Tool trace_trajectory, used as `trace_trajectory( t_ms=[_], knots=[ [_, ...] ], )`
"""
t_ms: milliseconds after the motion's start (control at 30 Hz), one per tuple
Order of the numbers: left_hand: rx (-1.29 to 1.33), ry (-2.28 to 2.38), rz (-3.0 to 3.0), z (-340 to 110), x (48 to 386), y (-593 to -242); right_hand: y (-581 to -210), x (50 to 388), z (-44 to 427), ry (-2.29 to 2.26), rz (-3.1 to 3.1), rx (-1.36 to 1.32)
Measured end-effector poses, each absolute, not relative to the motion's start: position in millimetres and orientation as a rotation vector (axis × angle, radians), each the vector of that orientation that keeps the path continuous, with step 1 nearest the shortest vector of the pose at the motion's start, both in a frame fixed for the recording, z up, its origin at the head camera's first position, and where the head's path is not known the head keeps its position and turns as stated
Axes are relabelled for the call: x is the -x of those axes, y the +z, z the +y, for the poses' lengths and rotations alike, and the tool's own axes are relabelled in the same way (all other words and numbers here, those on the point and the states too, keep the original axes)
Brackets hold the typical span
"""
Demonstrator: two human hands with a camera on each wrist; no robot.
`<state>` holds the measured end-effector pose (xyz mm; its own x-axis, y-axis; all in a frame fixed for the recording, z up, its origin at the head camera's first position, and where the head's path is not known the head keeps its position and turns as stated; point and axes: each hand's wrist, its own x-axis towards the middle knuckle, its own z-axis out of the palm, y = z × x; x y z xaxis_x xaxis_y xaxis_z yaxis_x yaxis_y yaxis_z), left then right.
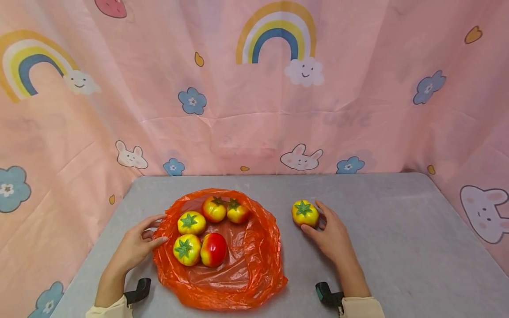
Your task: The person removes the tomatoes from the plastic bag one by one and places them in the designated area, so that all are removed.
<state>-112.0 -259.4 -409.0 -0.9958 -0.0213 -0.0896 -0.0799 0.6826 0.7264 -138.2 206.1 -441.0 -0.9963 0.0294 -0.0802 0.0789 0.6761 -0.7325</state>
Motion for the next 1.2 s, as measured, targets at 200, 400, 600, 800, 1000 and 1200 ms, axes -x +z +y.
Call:
trace_trajectory(
  t_ms=[200, 400, 600, 800, 1000, 1200],
  knots=[
    [0.056, 1.242, 2.815, -261, 111, -409, -434, 136, 205, -1.226, 2.839, -0.073],
    [0.046, 1.231, 2.817, -262, 113, -411, -420, 132, 203, -1.161, 2.890, -0.056],
    [0.042, 1.226, 2.817, -261, 113, -410, -399, 123, 191, -1.140, 2.934, -0.028],
    [0.039, 1.217, 2.822, -261, 112, -410, -378, 108, 178, -1.203, 2.994, 0.148],
    [0.027, 1.213, 2.830, -261, 113, -411, -366, 98, 161, -1.173, 2.991, 0.206],
    [0.031, 1.225, 2.820, -261, 113, -411, -363, 93, 145, -1.147, 2.974, 0.257]
  ],
)
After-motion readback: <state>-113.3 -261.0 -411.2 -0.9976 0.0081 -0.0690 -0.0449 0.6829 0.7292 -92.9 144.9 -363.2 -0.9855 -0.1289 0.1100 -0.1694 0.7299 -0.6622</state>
